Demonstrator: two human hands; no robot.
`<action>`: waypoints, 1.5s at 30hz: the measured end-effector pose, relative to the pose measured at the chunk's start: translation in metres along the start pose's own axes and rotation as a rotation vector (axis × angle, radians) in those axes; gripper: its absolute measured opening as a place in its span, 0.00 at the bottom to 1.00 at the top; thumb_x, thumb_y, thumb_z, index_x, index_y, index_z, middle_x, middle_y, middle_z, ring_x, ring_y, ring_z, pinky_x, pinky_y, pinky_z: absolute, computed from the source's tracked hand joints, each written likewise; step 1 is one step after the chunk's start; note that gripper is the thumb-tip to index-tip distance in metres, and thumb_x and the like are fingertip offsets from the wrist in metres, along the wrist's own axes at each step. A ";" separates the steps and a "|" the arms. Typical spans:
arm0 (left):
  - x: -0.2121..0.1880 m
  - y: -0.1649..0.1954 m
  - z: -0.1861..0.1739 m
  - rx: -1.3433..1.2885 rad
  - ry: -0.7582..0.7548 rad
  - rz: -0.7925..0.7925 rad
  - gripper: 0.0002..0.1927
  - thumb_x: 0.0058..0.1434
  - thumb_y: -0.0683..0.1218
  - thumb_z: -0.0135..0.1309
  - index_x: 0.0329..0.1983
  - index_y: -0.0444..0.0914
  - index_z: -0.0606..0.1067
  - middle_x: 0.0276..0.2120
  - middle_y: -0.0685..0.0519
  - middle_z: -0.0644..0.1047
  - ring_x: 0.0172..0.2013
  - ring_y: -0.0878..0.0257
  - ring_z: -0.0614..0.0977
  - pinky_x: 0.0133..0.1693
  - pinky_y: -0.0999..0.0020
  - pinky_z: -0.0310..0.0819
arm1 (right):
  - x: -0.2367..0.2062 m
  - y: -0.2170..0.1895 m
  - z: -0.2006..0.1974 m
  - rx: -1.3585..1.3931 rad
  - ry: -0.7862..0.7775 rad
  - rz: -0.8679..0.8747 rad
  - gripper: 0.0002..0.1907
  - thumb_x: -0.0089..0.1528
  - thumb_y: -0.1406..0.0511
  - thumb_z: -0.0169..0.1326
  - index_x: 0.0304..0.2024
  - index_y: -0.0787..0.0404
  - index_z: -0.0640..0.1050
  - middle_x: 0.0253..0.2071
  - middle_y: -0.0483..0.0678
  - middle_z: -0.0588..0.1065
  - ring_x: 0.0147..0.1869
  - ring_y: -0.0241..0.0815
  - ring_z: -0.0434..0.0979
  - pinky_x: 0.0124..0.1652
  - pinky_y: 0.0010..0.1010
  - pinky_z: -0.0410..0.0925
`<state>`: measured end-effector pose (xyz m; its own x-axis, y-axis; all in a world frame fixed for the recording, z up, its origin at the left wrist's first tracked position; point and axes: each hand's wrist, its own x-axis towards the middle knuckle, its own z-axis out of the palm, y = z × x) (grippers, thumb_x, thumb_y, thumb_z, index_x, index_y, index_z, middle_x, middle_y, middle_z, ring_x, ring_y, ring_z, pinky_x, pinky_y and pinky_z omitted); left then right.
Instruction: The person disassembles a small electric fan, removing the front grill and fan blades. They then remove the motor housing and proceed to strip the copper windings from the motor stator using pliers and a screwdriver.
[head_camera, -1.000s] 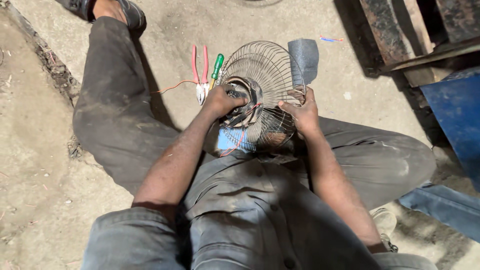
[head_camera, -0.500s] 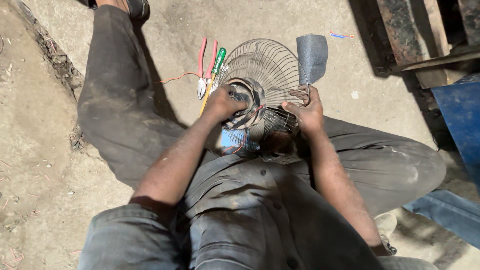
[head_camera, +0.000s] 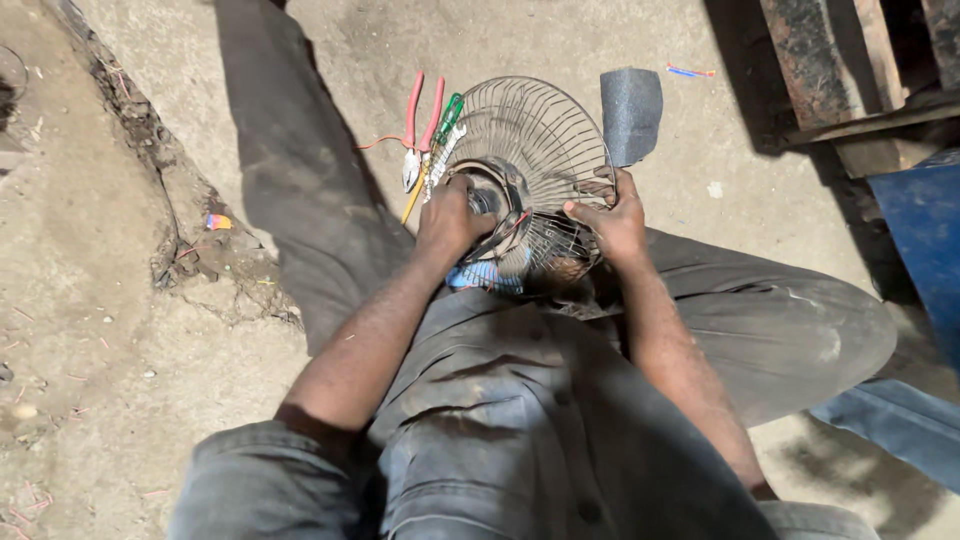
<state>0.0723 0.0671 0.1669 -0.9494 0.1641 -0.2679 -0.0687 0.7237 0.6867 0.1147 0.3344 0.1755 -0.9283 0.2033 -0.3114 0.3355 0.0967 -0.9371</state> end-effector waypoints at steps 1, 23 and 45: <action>0.000 0.001 -0.004 -0.052 -0.036 -0.047 0.35 0.42 0.53 0.71 0.52 0.32 0.77 0.39 0.33 0.80 0.41 0.43 0.83 0.45 0.53 0.77 | 0.000 0.002 0.000 -0.030 0.008 -0.017 0.33 0.54 0.74 0.68 0.58 0.66 0.68 0.48 0.48 0.78 0.52 0.39 0.77 0.52 0.29 0.72; 0.120 -0.121 -0.017 -1.299 -0.073 -0.519 0.17 0.68 0.41 0.46 0.58 0.31 0.72 0.43 0.44 0.82 0.36 0.58 0.85 0.35 0.60 0.85 | 0.019 0.048 -0.021 0.015 0.076 0.249 0.39 0.54 0.72 0.66 0.66 0.67 0.64 0.51 0.52 0.78 0.54 0.45 0.79 0.55 0.36 0.72; 0.279 -0.092 0.066 -1.031 0.158 -0.546 0.11 0.60 0.34 0.57 0.46 0.29 0.78 0.37 0.43 0.83 0.26 0.58 0.85 0.23 0.68 0.83 | 0.041 0.090 -0.014 -0.007 0.291 0.447 0.44 0.59 0.63 0.65 0.72 0.64 0.59 0.57 0.56 0.75 0.58 0.46 0.74 0.58 0.37 0.68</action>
<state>-0.1658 0.0907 -0.0154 -0.7395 -0.1373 -0.6590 -0.6248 -0.2243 0.7479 0.1091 0.3646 0.0809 -0.6119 0.4880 -0.6225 0.6900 -0.0554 -0.7217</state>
